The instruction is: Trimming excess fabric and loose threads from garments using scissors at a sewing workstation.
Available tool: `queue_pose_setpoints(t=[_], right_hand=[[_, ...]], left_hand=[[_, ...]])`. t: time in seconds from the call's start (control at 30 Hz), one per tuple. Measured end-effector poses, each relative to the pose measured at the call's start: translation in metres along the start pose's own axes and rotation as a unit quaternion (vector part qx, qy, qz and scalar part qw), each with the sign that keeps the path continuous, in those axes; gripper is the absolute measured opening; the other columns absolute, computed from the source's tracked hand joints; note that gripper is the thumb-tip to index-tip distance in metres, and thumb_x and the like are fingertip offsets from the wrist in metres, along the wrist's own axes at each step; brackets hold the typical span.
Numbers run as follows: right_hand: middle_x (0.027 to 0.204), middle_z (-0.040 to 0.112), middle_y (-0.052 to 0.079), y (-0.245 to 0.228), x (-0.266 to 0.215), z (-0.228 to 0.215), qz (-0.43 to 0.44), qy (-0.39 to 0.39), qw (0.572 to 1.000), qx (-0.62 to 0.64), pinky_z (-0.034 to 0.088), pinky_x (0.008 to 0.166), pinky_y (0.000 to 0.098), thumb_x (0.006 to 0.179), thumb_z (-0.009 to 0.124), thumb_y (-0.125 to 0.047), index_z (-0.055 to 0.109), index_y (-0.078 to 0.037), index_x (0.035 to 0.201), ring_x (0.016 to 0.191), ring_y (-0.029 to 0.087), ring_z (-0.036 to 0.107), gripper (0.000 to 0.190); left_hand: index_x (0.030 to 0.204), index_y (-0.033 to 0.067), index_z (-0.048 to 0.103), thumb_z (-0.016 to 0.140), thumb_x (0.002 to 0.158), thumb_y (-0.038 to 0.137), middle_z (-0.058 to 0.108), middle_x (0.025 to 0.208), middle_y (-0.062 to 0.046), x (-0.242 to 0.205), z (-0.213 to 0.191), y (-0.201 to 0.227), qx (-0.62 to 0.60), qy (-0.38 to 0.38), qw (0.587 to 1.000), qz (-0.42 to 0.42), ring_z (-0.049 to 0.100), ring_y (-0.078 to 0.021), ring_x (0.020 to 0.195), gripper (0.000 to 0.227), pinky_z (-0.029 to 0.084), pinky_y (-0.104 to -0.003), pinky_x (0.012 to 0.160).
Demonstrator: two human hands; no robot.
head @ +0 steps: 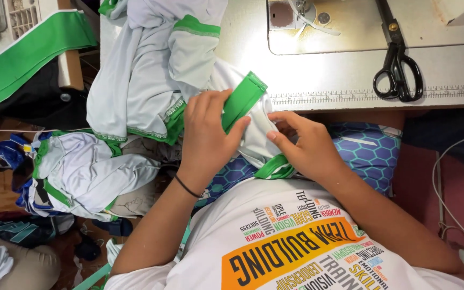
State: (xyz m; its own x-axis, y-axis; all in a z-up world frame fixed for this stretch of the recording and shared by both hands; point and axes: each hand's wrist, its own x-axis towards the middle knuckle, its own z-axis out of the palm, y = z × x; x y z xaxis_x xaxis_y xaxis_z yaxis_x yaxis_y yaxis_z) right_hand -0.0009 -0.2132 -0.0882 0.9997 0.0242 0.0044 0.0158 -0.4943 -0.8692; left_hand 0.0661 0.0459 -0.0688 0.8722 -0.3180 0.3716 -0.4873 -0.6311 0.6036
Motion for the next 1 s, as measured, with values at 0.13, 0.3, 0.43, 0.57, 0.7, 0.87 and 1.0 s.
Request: queue_pose_setpoints(t=[0.13,0.3,0.43,0.57,0.7,0.87,1.0], right_hand=[[0.108,0.092,0.02,0.005,-0.004,0.005,0.029,-0.053,0.998,-0.009,0.07,0.092,0.0515,0.11,0.095,-0.021,0.081,-0.006,0.159,0.102,0.036,0.089,0.053],[0.107,0.093,0.018,0.018,-0.004,0.003,0.032,-0.039,0.999,0.015,0.071,0.087,0.0478,0.109,0.096,-0.019,0.082,-0.007,0.156,0.099,0.033,0.091,0.05],[0.113,0.089,0.012,0.028,-0.005,-0.009,-0.024,0.058,0.989,0.136,0.072,0.098,0.0401,0.125,0.083,-0.026,0.088,-0.008,0.148,0.108,0.021,0.086,0.029],[0.089,0.078,0.008,0.006,-0.009,-0.02,-0.021,0.05,0.974,0.219,0.066,0.086,0.0294,0.12,0.093,-0.015,0.09,-0.002,0.137,0.087,0.011,0.07,0.021],[0.089,0.083,0.012,-0.007,-0.011,-0.051,-0.028,0.096,0.974,0.203,0.07,0.081,0.0315,0.116,0.094,-0.001,0.09,0.003,0.126,0.082,0.015,0.08,0.011],[0.103,0.079,0.009,-0.008,-0.009,-0.095,0.002,0.196,0.95,0.245,0.072,0.069,0.0297,0.113,0.095,-0.001,0.082,0.0,0.132,0.086,0.016,0.079,0.023],[0.099,0.079,0.009,0.001,0.002,-0.091,0.042,0.179,0.938,0.294,0.068,0.068,0.0247,0.114,0.091,-0.004,0.082,0.0,0.126,0.077,0.017,0.075,0.015]], left_hand=[[0.146,-0.0035,0.082,0.106,0.099,0.02,0.074,0.12,-0.015,0.011,0.011,0.001,0.043,-0.057,0.997,0.019,0.077,-0.0411,0.121,0.057,0.062,-0.056,0.108],[0.133,0.0027,0.082,0.093,0.093,0.013,0.071,0.104,-0.009,0.01,0.003,0.015,0.02,-0.051,0.999,0.003,0.079,-0.0359,0.106,0.043,0.064,-0.049,0.096],[0.138,0.0022,0.083,0.088,0.088,0.004,0.07,0.108,-0.011,0.006,-0.018,0.038,-0.078,-0.041,0.993,0.077,0.074,-0.0403,0.102,0.051,0.062,-0.054,0.099],[0.155,0.0075,0.085,0.09,0.087,0.003,0.063,0.117,-0.011,-0.01,-0.014,0.048,-0.035,-0.021,0.981,0.19,0.066,-0.0402,0.11,0.068,0.062,-0.055,0.105],[0.159,0.008,0.083,0.096,0.077,0.008,0.068,0.124,-0.014,-0.015,-0.007,0.035,0.033,-0.039,0.988,0.146,0.069,-0.0433,0.118,0.083,0.061,-0.06,0.105],[0.096,0.0082,0.054,0.067,0.096,-0.005,0.06,0.102,-0.008,-0.014,-0.011,0.033,-0.114,-0.028,0.992,0.045,0.051,-0.0345,0.104,0.018,0.043,-0.047,0.092],[0.103,0.0154,0.067,0.066,0.092,-0.003,0.06,0.097,0.003,-0.012,-0.018,0.035,-0.166,0.018,0.985,-0.032,0.047,-0.0217,0.091,0.021,0.044,-0.041,0.091]])
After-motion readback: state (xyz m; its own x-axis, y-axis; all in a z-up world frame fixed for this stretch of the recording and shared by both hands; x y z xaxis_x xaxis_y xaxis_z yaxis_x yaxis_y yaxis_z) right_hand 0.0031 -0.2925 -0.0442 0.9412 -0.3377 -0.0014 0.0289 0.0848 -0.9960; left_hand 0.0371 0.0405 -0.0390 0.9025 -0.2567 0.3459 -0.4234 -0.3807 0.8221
